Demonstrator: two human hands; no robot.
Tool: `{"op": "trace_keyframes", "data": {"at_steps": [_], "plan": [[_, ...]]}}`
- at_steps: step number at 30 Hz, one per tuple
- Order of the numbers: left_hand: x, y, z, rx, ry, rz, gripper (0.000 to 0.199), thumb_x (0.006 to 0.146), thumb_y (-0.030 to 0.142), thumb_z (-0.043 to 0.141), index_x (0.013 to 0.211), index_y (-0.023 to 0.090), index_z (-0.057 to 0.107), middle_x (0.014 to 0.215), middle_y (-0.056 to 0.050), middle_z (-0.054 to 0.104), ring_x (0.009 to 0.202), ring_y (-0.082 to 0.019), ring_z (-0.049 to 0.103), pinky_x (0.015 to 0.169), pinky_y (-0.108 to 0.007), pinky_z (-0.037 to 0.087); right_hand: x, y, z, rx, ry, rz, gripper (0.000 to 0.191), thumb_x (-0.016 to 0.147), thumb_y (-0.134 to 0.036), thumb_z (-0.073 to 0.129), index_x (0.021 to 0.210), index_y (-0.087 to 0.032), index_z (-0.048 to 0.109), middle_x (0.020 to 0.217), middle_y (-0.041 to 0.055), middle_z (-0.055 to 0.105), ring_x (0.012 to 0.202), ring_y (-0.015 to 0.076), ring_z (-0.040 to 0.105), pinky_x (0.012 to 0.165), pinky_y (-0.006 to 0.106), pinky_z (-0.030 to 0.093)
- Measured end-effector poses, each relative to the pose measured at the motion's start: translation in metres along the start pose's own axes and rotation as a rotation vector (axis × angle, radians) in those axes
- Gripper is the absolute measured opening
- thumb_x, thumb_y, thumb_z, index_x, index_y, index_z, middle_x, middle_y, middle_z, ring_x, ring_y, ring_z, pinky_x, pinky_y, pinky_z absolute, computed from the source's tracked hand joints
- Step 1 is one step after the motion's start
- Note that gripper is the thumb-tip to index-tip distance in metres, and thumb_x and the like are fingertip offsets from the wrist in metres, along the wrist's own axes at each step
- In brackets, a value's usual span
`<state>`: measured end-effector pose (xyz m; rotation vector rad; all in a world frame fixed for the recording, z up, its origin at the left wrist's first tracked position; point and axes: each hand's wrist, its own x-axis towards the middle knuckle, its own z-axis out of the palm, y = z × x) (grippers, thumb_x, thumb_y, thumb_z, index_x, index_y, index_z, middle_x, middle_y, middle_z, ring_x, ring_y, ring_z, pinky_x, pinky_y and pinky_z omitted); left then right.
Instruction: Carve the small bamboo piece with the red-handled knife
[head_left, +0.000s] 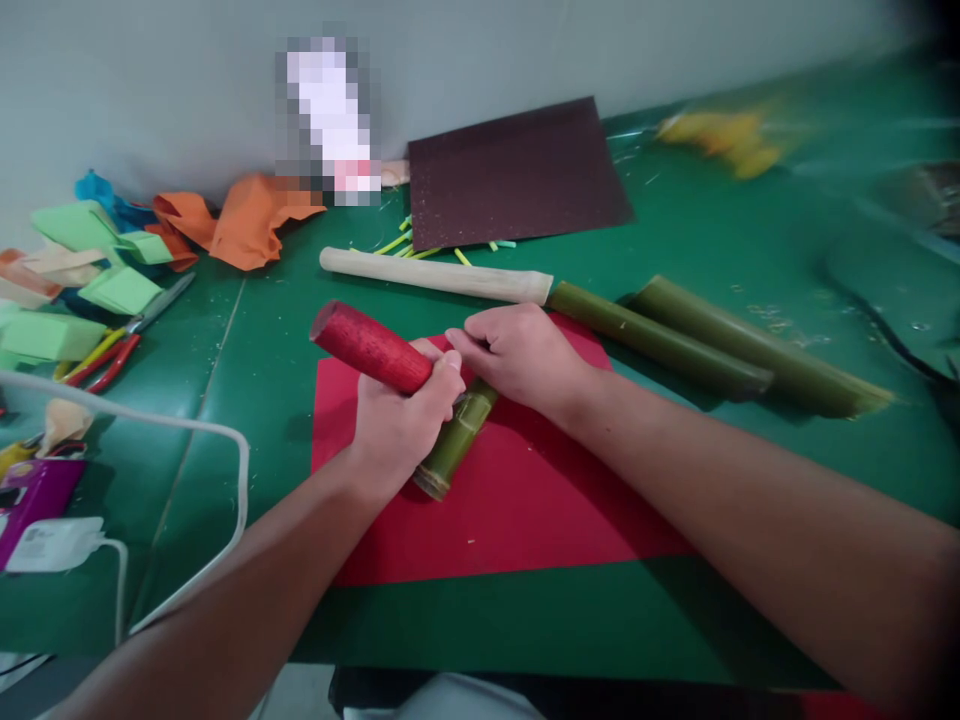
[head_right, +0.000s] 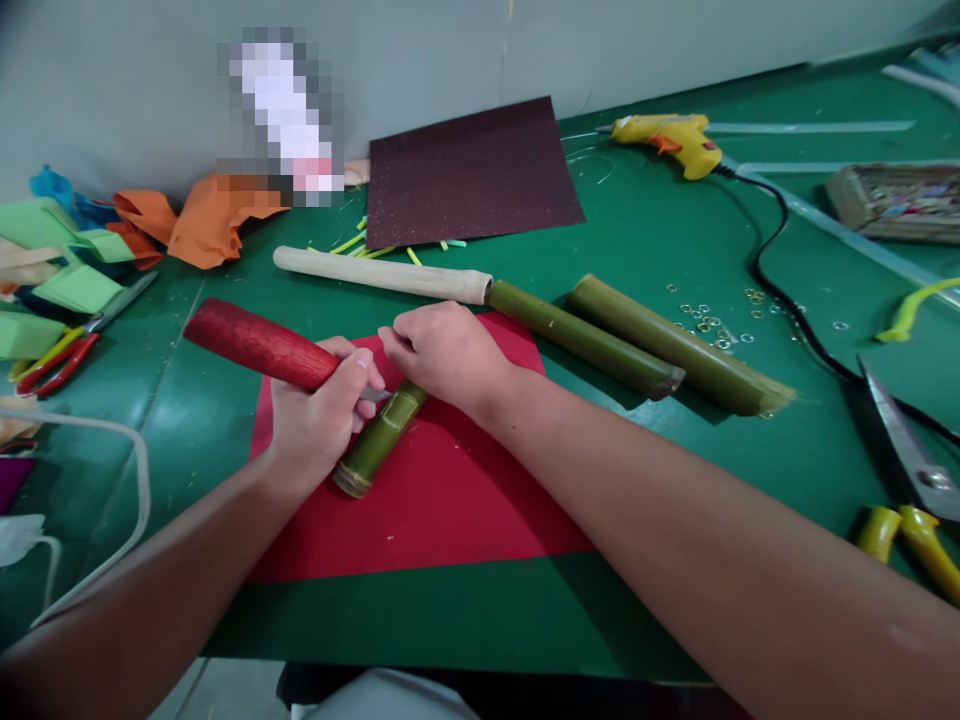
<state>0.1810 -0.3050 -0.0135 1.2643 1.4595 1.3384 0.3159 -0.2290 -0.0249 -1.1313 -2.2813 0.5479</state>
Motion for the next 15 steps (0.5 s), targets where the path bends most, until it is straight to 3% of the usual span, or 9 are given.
{"op": "trace_keyframes", "data": {"at_steps": [8, 15], "plan": [[0.0013, -0.0006, 0.0002, -0.017, -0.068, -0.008, 0.022, 0.083, 0.025, 0.064, 0.064, 0.018, 0.055, 0.053, 0.004, 0.050, 0.044, -0.005, 0.047, 0.039, -0.014, 0.037, -0.0004, -0.0010, -0.0013, -0.004, -0.007, 0.006, 0.047, 0.095, -0.033, 0.047, 0.053, -0.020, 0.029, 0.051, -0.0042, 0.030, 0.052, 0.0087, 0.022, 0.057, 0.032, 0.017], [0.0023, -0.0044, -0.0009, -0.009, -0.066, 0.071, 0.024, 0.084, 0.026, 0.064, 0.063, 0.017, 0.056, 0.060, 0.003, 0.051, 0.050, -0.005, 0.049, 0.045, -0.015, 0.042, 0.0002, -0.0019, -0.0022, -0.023, -0.020, 0.028, 0.048, 0.095, -0.034, 0.047, 0.053, -0.020, 0.028, 0.051, -0.0043, 0.029, 0.053, 0.0091, 0.022, 0.058, 0.032, 0.016]]}}
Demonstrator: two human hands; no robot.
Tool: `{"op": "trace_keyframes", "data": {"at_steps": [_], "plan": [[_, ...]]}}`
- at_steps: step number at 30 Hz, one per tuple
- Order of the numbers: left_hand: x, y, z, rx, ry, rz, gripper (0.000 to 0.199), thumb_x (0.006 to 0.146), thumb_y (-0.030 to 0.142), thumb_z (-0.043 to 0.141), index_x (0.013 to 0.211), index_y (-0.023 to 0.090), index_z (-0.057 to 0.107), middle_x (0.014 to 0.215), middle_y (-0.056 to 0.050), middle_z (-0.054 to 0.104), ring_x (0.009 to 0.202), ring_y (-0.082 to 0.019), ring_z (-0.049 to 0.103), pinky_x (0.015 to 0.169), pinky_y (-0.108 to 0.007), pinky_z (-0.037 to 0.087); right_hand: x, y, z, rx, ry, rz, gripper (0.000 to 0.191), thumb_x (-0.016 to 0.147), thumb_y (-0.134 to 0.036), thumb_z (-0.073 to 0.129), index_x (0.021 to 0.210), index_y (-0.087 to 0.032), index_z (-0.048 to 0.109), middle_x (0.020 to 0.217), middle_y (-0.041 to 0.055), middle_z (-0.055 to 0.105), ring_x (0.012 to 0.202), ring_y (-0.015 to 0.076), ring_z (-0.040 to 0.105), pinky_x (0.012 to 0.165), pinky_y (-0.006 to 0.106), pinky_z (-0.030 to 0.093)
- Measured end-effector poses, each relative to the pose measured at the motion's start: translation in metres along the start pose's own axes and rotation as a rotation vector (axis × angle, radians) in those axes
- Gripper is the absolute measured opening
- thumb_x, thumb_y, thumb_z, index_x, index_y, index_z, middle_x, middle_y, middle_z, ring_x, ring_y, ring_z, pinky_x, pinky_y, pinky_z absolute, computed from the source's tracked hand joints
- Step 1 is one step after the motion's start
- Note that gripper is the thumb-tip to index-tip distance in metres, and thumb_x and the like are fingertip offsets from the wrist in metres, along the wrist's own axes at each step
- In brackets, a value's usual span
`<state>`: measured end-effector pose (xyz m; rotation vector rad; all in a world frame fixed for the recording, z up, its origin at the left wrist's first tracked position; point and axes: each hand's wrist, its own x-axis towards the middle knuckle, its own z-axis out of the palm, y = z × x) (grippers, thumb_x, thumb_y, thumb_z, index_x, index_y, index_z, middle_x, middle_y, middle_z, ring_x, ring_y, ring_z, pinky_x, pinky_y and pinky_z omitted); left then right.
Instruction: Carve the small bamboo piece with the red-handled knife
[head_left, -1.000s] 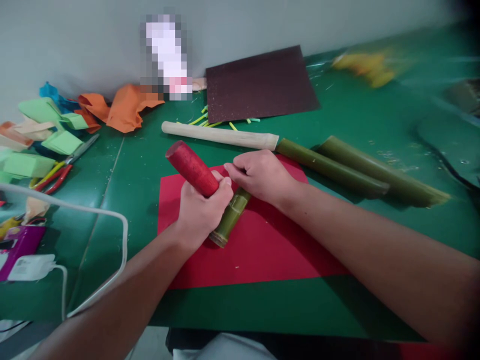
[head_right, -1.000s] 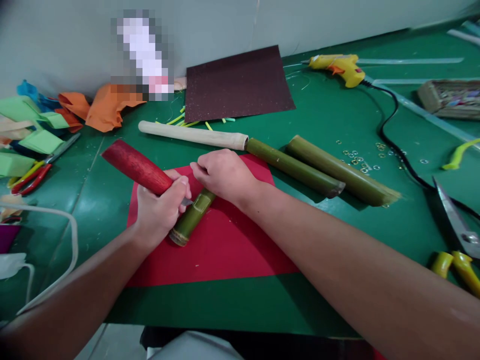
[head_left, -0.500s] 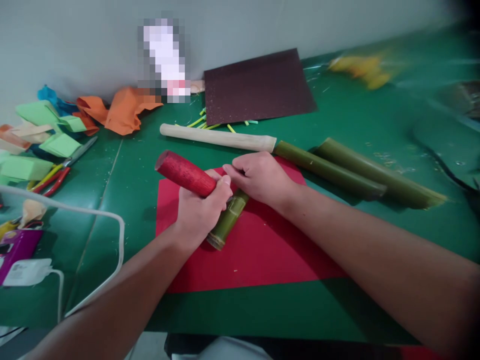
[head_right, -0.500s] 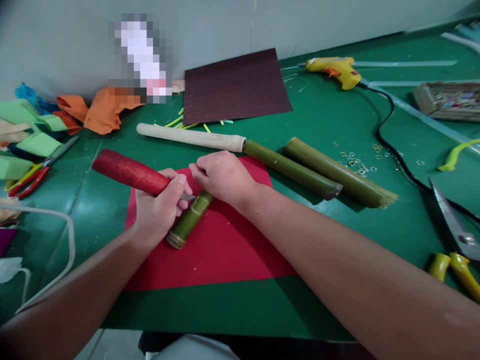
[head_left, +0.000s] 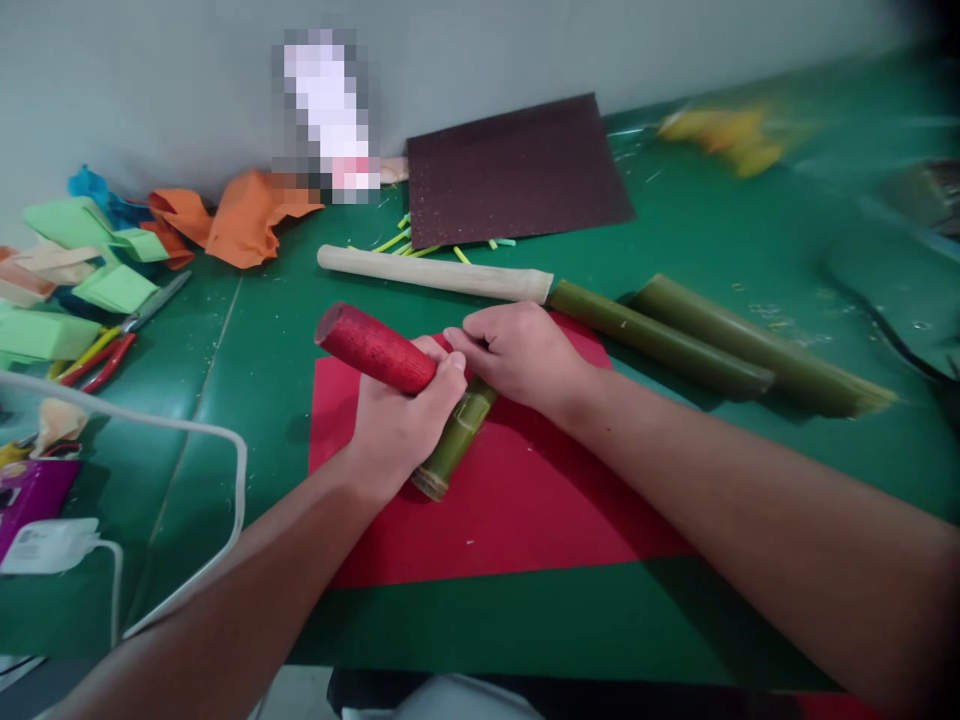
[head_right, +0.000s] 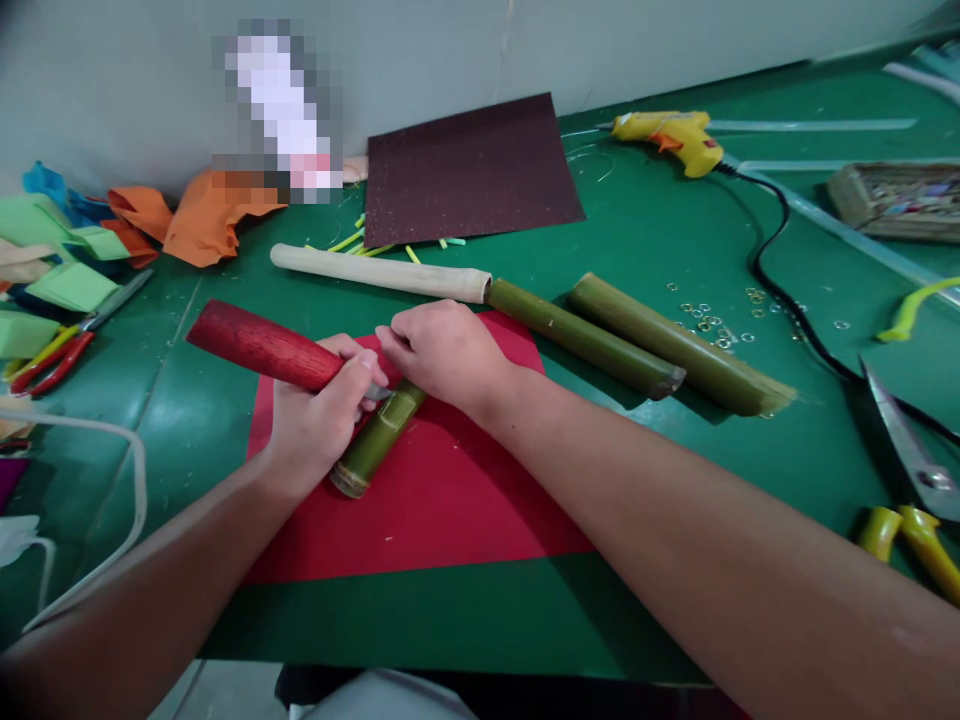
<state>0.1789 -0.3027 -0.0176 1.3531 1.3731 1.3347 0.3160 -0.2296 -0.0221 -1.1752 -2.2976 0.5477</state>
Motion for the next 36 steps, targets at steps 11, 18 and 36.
{"op": "trace_keyframes", "data": {"at_steps": [11, 18, 36], "plan": [[-0.0024, 0.0039, 0.0008, 0.029, 0.072, -0.069, 0.017, 0.079, 0.029, 0.068, 0.069, 0.018, 0.059, 0.064, 0.003, 0.059, 0.053, -0.008, 0.055, 0.050, -0.018, 0.049, 0.0002, 0.0011, 0.0002, -0.004, -0.001, -0.014, 0.048, 0.095, -0.033, 0.048, 0.054, -0.020, 0.028, 0.052, -0.0041, 0.031, 0.053, 0.0087, 0.023, 0.057, 0.032, 0.017], [-0.0025, 0.0050, 0.0028, 0.013, 0.071, -0.037, 0.017, 0.080, 0.026, 0.069, 0.067, 0.018, 0.060, 0.064, 0.004, 0.060, 0.050, -0.006, 0.054, 0.049, -0.015, 0.048, 0.0008, 0.0008, 0.0009, -0.009, -0.006, -0.007, 0.047, 0.095, -0.033, 0.047, 0.054, -0.020, 0.028, 0.052, -0.0041, 0.031, 0.054, 0.0091, 0.023, 0.058, 0.032, 0.017], [-0.0011, 0.0052, 0.0033, 0.038, 0.095, -0.049, 0.018, 0.080, 0.024, 0.068, 0.066, 0.018, 0.057, 0.062, 0.004, 0.058, 0.048, -0.005, 0.052, 0.047, -0.015, 0.047, 0.0002, -0.0019, 0.0000, -0.021, -0.001, 0.000, 0.048, 0.095, -0.035, 0.047, 0.053, -0.020, 0.029, 0.052, -0.0041, 0.030, 0.053, 0.0090, 0.021, 0.057, 0.032, 0.016]]}}
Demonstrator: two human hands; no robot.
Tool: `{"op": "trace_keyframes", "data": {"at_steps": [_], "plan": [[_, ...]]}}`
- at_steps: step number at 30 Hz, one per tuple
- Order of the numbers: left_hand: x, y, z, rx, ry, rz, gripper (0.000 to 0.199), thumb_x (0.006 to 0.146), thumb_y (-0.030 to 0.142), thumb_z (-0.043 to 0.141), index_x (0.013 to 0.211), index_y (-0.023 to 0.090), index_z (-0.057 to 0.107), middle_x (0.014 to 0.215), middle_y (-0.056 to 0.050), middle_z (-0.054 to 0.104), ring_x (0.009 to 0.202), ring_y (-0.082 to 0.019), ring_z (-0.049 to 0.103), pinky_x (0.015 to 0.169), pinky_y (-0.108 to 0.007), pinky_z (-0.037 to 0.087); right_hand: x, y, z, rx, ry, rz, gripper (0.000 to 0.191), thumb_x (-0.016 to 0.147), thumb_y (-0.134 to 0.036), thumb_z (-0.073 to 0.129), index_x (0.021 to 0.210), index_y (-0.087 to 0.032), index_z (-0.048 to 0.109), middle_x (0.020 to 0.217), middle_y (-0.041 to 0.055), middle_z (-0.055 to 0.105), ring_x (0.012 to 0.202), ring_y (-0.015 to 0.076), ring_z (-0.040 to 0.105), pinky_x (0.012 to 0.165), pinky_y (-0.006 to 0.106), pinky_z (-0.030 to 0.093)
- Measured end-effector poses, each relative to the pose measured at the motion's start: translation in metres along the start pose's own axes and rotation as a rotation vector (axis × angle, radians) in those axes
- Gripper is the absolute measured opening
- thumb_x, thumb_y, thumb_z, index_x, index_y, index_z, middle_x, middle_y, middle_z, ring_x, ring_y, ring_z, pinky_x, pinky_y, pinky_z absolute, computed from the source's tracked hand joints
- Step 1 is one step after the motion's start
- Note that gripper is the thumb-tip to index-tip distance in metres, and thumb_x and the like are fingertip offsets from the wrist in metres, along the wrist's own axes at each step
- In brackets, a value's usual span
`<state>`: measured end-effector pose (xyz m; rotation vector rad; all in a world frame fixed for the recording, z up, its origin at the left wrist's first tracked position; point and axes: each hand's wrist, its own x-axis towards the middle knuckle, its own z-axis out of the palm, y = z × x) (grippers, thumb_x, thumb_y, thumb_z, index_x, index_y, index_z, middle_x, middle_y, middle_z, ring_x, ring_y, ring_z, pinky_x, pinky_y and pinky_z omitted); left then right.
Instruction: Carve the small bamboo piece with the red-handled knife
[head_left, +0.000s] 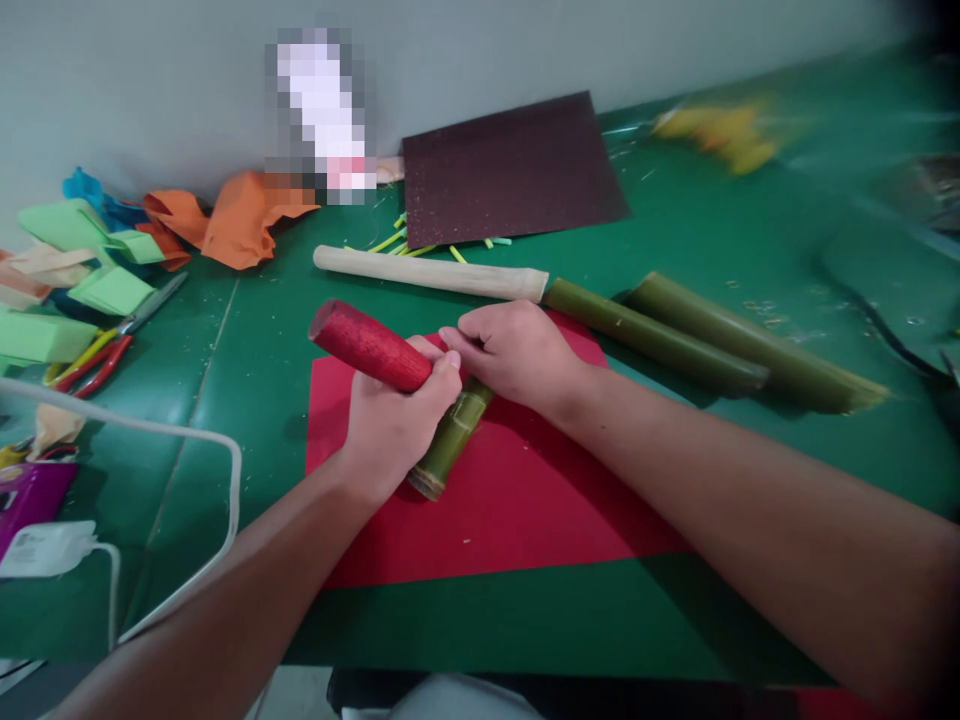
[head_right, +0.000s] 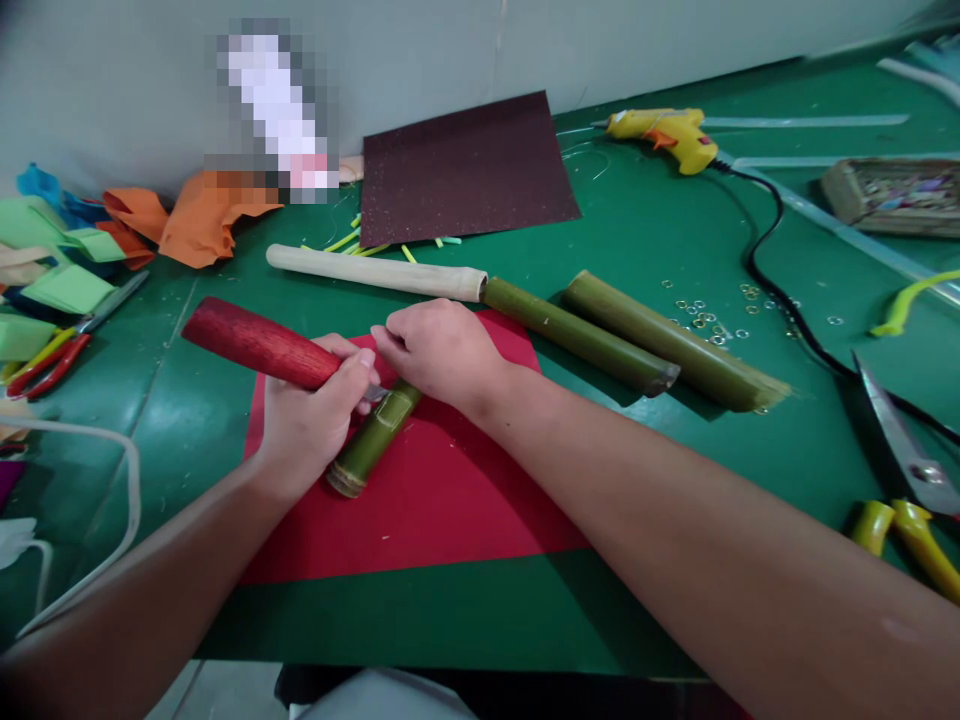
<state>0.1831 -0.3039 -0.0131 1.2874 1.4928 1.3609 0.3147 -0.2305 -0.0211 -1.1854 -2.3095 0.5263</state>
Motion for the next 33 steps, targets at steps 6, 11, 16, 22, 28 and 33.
{"op": "trace_keyframes", "data": {"at_steps": [6, 11, 16, 22, 28, 33], "plan": [[0.002, -0.002, 0.001, 0.033, 0.001, -0.034, 0.026, 0.080, 0.027, 0.067, 0.062, 0.019, 0.051, 0.057, 0.005, 0.054, 0.046, -0.006, 0.049, 0.043, -0.016, 0.043, 0.000, 0.001, 0.000, 0.025, 0.035, -0.025, 0.049, 0.093, -0.033, 0.048, 0.052, -0.020, 0.026, 0.051, -0.0046, 0.027, 0.053, 0.0089, 0.020, 0.056, 0.031, 0.017], [0.002, -0.001, 0.000, 0.060, -0.017, -0.062, 0.024, 0.080, 0.025, 0.064, 0.061, 0.019, 0.052, 0.052, 0.005, 0.052, 0.045, -0.006, 0.050, 0.040, -0.015, 0.040, -0.001, 0.001, 0.001, 0.012, 0.025, -0.021, 0.048, 0.094, -0.033, 0.048, 0.051, -0.020, 0.029, 0.051, -0.0043, 0.029, 0.053, 0.0093, 0.021, 0.057, 0.031, 0.018], [0.001, 0.000, -0.002, 0.069, -0.023, -0.060, 0.024, 0.080, 0.024, 0.064, 0.059, 0.019, 0.053, 0.049, 0.005, 0.051, 0.044, -0.006, 0.049, 0.040, -0.015, 0.040, -0.002, 0.000, 0.002, -0.027, 0.033, -0.031, 0.048, 0.095, -0.033, 0.047, 0.052, -0.020, 0.032, 0.051, -0.0040, 0.030, 0.053, 0.0097, 0.021, 0.057, 0.032, 0.018], [-0.001, -0.001, -0.002, 0.064, -0.004, -0.060, 0.023, 0.079, 0.024, 0.065, 0.061, 0.019, 0.053, 0.051, 0.005, 0.053, 0.044, -0.006, 0.051, 0.040, -0.015, 0.041, -0.002, 0.000, 0.002, -0.106, 0.044, -0.026, 0.046, 0.095, -0.031, 0.047, 0.051, -0.019, 0.039, 0.053, -0.0028, 0.035, 0.054, 0.0099, 0.020, 0.056, 0.032, 0.017], [-0.005, -0.001, -0.004, 0.089, 0.012, -0.055, 0.022, 0.079, 0.025, 0.066, 0.062, 0.019, 0.053, 0.051, 0.005, 0.054, 0.042, -0.007, 0.050, 0.039, -0.015, 0.041, -0.002, 0.000, 0.003, -0.144, 0.055, -0.029, 0.045, 0.095, -0.031, 0.046, 0.052, -0.019, 0.042, 0.054, -0.0017, 0.038, 0.055, 0.0106, 0.021, 0.057, 0.031, 0.018], [-0.009, -0.002, -0.008, 0.129, 0.020, -0.019, 0.024, 0.079, 0.025, 0.066, 0.060, 0.019, 0.053, 0.051, 0.004, 0.054, 0.042, -0.007, 0.051, 0.038, -0.015, 0.043, -0.002, -0.001, 0.003, -0.167, 0.046, -0.016, 0.044, 0.095, -0.031, 0.045, 0.052, -0.018, 0.045, 0.055, -0.0002, 0.042, 0.056, 0.0111, 0.025, 0.058, 0.032, 0.020]]}}
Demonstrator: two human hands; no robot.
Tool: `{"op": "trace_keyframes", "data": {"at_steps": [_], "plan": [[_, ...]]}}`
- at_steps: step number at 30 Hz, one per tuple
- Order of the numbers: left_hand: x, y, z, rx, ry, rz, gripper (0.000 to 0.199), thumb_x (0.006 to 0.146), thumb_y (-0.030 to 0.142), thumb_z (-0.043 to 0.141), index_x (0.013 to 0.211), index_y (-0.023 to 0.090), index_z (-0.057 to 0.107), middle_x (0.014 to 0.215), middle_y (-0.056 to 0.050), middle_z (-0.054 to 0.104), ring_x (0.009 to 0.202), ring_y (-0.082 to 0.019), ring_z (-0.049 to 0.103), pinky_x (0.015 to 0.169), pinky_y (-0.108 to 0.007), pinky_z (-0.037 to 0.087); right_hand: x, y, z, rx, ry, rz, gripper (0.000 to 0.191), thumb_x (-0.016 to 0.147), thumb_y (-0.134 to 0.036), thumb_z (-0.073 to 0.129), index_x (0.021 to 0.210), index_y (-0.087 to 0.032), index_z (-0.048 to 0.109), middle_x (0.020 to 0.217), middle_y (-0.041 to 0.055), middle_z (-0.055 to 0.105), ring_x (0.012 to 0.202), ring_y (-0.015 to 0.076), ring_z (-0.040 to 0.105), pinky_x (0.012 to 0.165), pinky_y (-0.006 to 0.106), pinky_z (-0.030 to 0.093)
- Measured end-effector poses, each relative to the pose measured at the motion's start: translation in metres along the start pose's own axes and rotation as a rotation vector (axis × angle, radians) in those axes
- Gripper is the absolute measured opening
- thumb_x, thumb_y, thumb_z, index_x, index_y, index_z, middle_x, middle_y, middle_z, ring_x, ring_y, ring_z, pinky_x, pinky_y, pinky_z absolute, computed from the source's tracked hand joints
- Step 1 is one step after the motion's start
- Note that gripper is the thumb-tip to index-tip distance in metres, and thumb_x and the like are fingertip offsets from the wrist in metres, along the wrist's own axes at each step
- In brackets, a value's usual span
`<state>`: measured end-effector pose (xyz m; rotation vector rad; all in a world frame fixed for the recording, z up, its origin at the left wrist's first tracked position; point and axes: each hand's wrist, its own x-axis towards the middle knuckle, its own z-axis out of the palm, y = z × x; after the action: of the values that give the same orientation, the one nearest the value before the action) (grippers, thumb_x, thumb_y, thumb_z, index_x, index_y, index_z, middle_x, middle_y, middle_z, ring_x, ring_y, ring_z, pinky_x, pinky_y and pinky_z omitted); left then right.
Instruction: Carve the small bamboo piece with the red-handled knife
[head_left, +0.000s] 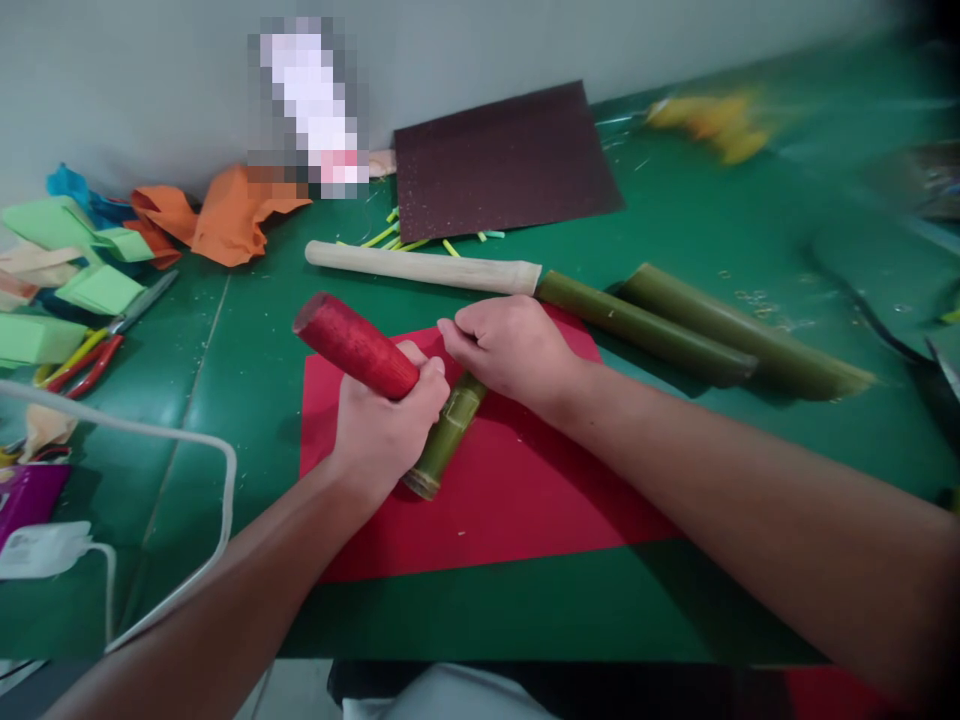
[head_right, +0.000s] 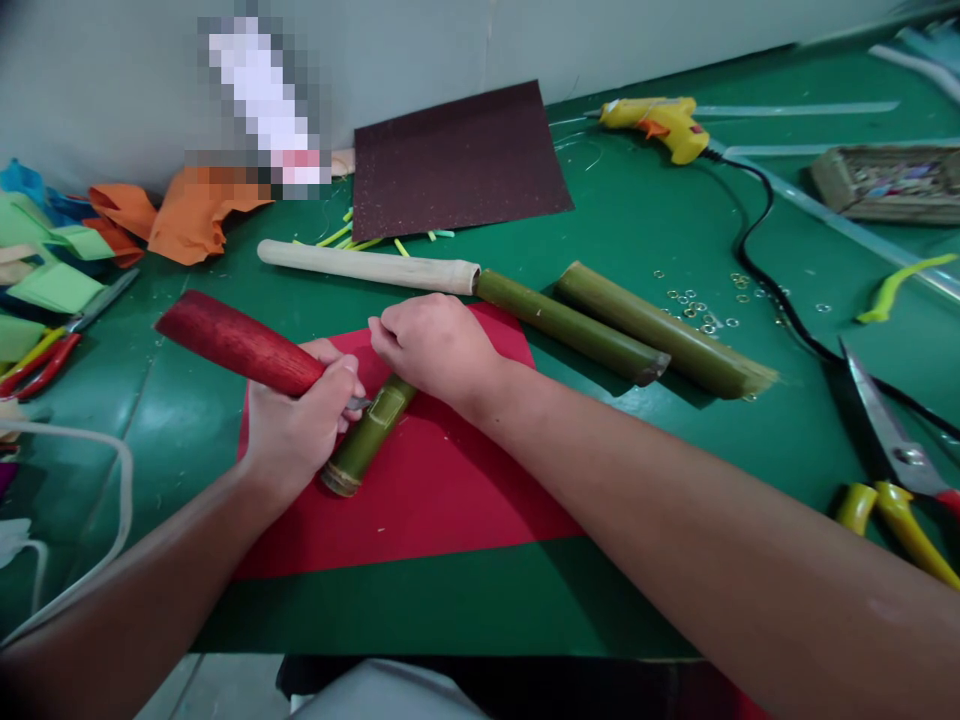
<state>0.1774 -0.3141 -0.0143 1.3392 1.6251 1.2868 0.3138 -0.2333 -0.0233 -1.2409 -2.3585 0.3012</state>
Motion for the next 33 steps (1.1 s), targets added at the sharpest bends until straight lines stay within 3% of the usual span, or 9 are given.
{"op": "trace_keyframes", "data": {"at_steps": [13, 18, 33], "plan": [[0.001, 0.003, -0.003, -0.048, -0.027, -0.056, 0.024, 0.080, 0.021, 0.062, 0.056, 0.018, 0.055, 0.046, 0.004, 0.053, 0.039, -0.007, 0.049, 0.036, -0.015, 0.040, 0.000, 0.000, -0.001, 0.001, -0.011, -0.013, 0.043, 0.095, -0.031, 0.045, 0.053, -0.019, 0.044, 0.056, -0.0001, 0.043, 0.057, 0.0113, 0.027, 0.058, 0.032, 0.021], [0.009, 0.005, 0.002, -0.145, 0.031, -0.074, 0.022, 0.081, 0.029, 0.065, 0.063, 0.018, 0.058, 0.054, 0.004, 0.058, 0.040, -0.007, 0.052, 0.038, -0.017, 0.043, -0.002, 0.000, -0.002, 0.063, -0.003, -0.031, 0.046, 0.096, -0.033, 0.044, 0.053, -0.019, 0.040, 0.054, -0.0019, 0.039, 0.054, 0.0104, 0.026, 0.057, 0.031, 0.021], [0.011, 0.002, 0.007, -0.081, -0.019, -0.036, 0.023, 0.080, 0.026, 0.065, 0.061, 0.018, 0.056, 0.055, 0.003, 0.057, 0.045, -0.006, 0.053, 0.040, -0.015, 0.042, -0.001, 0.003, 0.002, 0.105, 0.011, -0.039, 0.046, 0.096, -0.035, 0.043, 0.055, -0.020, 0.029, 0.054, -0.0030, 0.032, 0.055, 0.0102, 0.021, 0.057, 0.031, 0.018]]}}
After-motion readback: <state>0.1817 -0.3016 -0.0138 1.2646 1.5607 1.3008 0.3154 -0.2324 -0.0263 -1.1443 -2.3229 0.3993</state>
